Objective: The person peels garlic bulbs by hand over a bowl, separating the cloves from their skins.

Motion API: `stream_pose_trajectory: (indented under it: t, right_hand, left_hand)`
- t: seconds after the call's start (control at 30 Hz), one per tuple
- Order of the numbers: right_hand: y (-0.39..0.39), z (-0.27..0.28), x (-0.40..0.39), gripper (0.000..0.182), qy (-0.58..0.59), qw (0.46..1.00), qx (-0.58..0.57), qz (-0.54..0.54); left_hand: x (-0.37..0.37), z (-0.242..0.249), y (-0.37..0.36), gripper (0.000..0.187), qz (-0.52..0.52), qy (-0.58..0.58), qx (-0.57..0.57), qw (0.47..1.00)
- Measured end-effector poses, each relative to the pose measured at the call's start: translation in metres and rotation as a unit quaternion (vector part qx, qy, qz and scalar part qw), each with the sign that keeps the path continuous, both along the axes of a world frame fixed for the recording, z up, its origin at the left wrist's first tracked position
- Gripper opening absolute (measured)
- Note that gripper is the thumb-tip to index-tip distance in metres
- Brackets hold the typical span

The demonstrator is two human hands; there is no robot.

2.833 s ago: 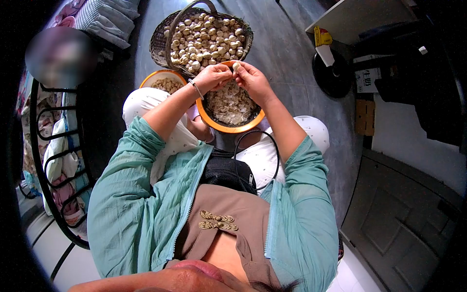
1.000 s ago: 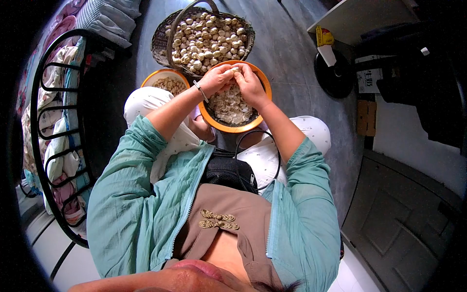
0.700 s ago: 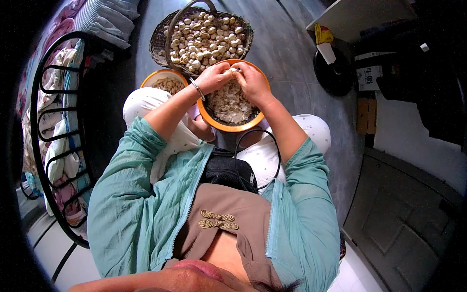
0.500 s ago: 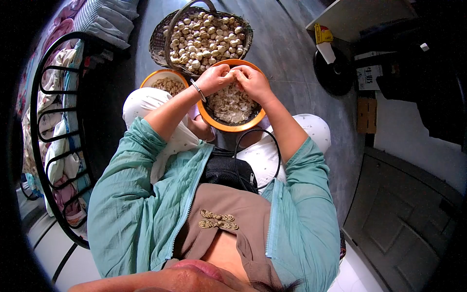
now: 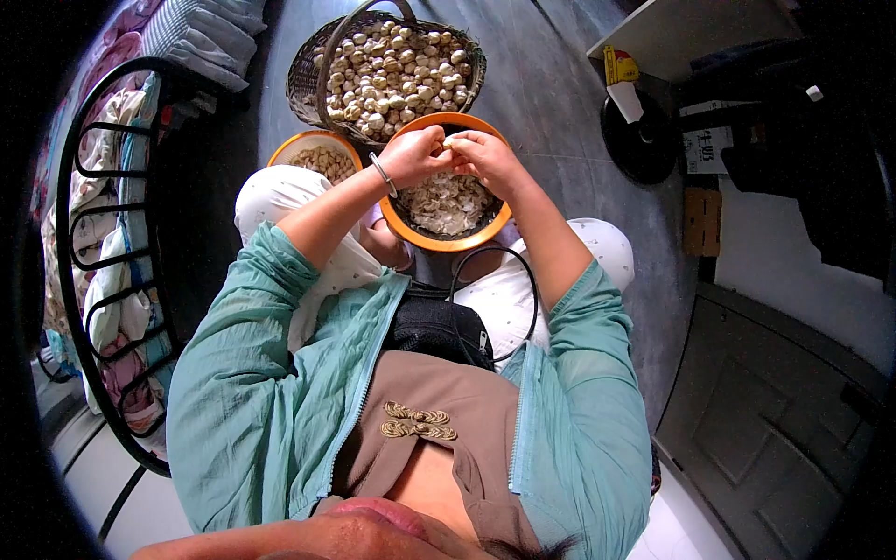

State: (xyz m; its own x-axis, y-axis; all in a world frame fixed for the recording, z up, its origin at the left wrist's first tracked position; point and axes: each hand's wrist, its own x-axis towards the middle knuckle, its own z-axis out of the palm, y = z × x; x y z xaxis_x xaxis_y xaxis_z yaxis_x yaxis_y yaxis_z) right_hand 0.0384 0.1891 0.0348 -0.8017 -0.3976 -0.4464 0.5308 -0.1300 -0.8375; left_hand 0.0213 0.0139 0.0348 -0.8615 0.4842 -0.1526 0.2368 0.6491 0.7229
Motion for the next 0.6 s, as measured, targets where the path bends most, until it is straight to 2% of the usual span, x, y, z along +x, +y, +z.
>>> stream_pose_trajectory:
  t: [0.6]
  right_hand:
    - [-0.001, -0.013, 0.003, 0.032, 0.006, 1.0, 0.002, 0.003]
  left_hand:
    - [0.011, -0.001, 0.002, 0.044, -0.006, 0.083, -0.031, 0.996]
